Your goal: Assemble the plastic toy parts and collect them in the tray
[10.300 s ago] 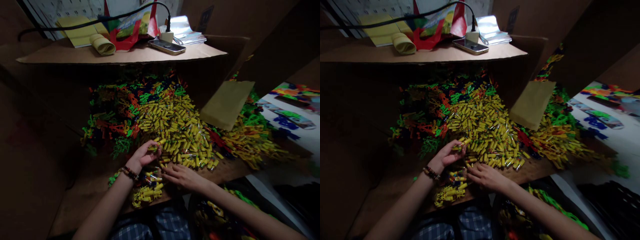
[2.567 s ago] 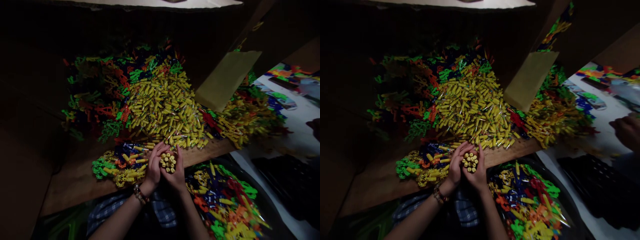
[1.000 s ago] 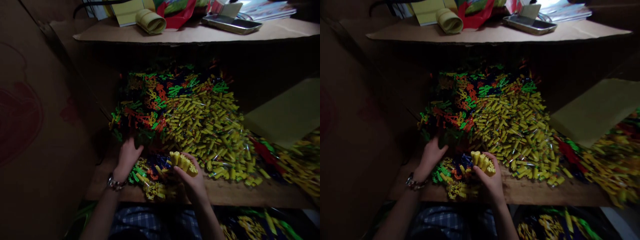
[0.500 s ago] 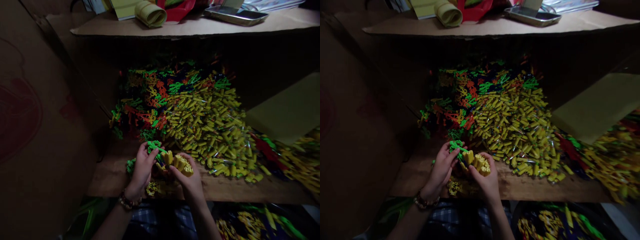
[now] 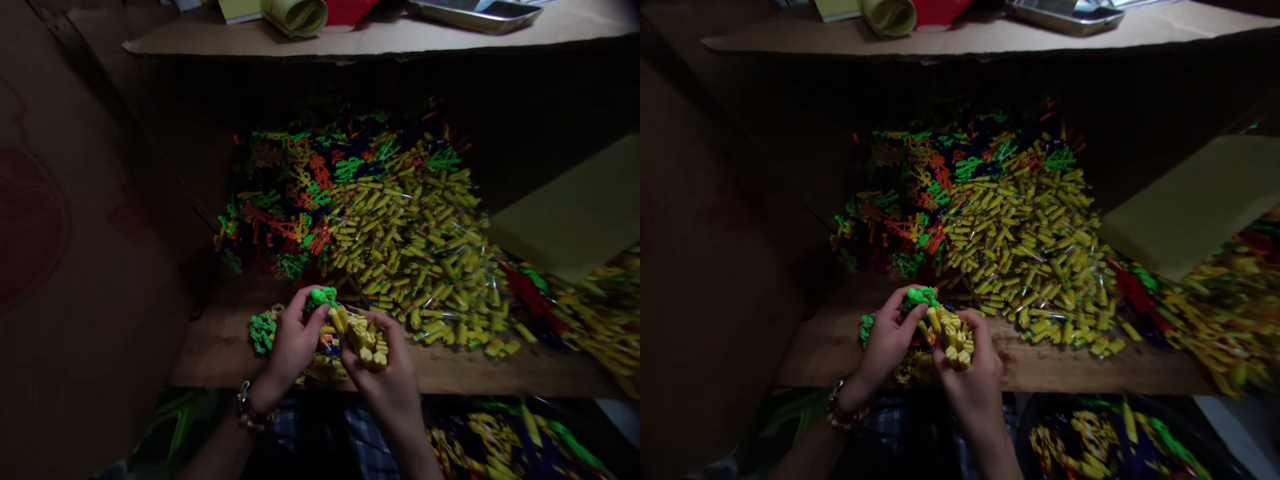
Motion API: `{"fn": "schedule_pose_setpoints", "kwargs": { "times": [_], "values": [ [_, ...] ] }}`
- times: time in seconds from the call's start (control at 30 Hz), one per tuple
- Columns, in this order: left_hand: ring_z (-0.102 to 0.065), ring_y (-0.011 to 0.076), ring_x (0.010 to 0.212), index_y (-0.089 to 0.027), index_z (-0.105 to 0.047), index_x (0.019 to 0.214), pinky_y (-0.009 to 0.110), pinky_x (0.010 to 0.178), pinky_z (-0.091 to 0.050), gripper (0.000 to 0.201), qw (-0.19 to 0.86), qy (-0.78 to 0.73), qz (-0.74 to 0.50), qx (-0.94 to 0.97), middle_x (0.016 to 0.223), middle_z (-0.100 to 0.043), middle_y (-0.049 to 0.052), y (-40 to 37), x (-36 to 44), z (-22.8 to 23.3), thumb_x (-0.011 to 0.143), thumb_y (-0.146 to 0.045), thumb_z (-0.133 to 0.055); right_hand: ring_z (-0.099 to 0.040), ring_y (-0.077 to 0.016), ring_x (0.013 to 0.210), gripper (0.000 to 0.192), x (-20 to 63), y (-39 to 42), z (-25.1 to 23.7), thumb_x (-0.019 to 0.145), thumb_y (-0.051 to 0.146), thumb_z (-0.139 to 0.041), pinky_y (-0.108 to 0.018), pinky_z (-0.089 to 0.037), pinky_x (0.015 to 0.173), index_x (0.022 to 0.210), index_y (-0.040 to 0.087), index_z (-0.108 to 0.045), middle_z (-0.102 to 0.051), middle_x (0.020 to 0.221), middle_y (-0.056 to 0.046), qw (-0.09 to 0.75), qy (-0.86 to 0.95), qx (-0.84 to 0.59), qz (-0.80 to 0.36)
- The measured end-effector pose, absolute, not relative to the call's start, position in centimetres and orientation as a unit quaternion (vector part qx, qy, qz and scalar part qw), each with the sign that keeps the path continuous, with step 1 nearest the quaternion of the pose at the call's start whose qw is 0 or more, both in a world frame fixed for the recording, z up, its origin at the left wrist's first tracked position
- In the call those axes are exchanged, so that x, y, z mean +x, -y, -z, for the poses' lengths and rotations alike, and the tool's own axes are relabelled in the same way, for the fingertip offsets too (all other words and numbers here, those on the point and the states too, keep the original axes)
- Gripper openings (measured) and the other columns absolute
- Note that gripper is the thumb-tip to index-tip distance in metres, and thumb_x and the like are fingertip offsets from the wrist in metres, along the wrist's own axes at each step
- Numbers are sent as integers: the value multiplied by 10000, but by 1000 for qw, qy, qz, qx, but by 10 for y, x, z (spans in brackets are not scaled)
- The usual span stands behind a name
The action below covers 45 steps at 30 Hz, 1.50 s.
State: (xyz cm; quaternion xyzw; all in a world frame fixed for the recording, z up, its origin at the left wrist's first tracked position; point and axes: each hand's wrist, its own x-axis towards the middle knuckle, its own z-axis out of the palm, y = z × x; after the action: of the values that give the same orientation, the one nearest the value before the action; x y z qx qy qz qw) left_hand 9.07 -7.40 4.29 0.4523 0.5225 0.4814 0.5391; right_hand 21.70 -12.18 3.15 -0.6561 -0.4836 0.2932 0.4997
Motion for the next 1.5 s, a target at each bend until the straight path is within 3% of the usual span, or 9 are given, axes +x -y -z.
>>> {"fn": "schedule_pose_setpoints", "kwargs": {
  "times": [0.17,0.37,0.6,0.9,1.17,1.33,1.5],
  "values": [
    [-646,225,980,-173,-594,1001,321,859,-502,258,617,-470,-463,429,1034,-705,84,73,84,-40,787,-313,-632,-637,-191,756,406,216,122,-43,620,329,-723,-283,-540,632,972,227,-550,-632,916,-33,520,390,-648,-397],
    [-649,226,951,-162,-605,1018,317,837,-503,285,611,-485,-436,448,1006,-704,88,72,78,-35,775,-307,-639,-636,-187,661,491,219,119,-42,549,330,-784,-269,-518,540,959,219,-538,-651,779,-3,512,288,-625,-514],
    [-660,215,919,-170,-602,940,333,847,-505,264,572,-532,-476,404,956,-715,73,74,89,-30,700,-214,-701,-672,-213,727,518,217,113,-25,528,324,-802,-321,-557,647,952,207,-530,-686,813,-22,523,280,-627,-505],
    [-664,190,859,-187,-578,939,297,769,-520,262,509,-582,-458,439,930,-716,47,80,96,-36,698,-184,-680,-669,-215,698,557,219,108,-16,485,321,-822,-334,-556,620,949,196,-540,-688,771,-17,556,210,-620,-513],
    [-627,143,670,-229,-628,947,220,619,-471,211,408,-610,-369,571,788,-698,-27,83,92,-48,740,-192,-638,-657,-195,795,405,208,114,-31,619,309,-727,-302,-539,701,973,208,-558,-669,913,-41,561,373,-643,-366],
    [-658,165,752,-231,-634,950,234,681,-491,224,412,-614,-363,567,819,-713,-19,80,88,-50,731,-184,-651,-648,-200,821,452,204,111,-33,608,339,-745,-307,-535,719,993,193,-557,-662,932,-54,556,362,-647,-376],
    [-679,195,871,-204,-609,956,290,778,-530,239,489,-582,-431,485,941,-731,28,75,87,-50,725,-213,-669,-648,-204,819,485,211,112,-27,568,343,-794,-329,-530,742,973,207,-565,-667,917,-41,570,285,-634,-437]
  ]
}}
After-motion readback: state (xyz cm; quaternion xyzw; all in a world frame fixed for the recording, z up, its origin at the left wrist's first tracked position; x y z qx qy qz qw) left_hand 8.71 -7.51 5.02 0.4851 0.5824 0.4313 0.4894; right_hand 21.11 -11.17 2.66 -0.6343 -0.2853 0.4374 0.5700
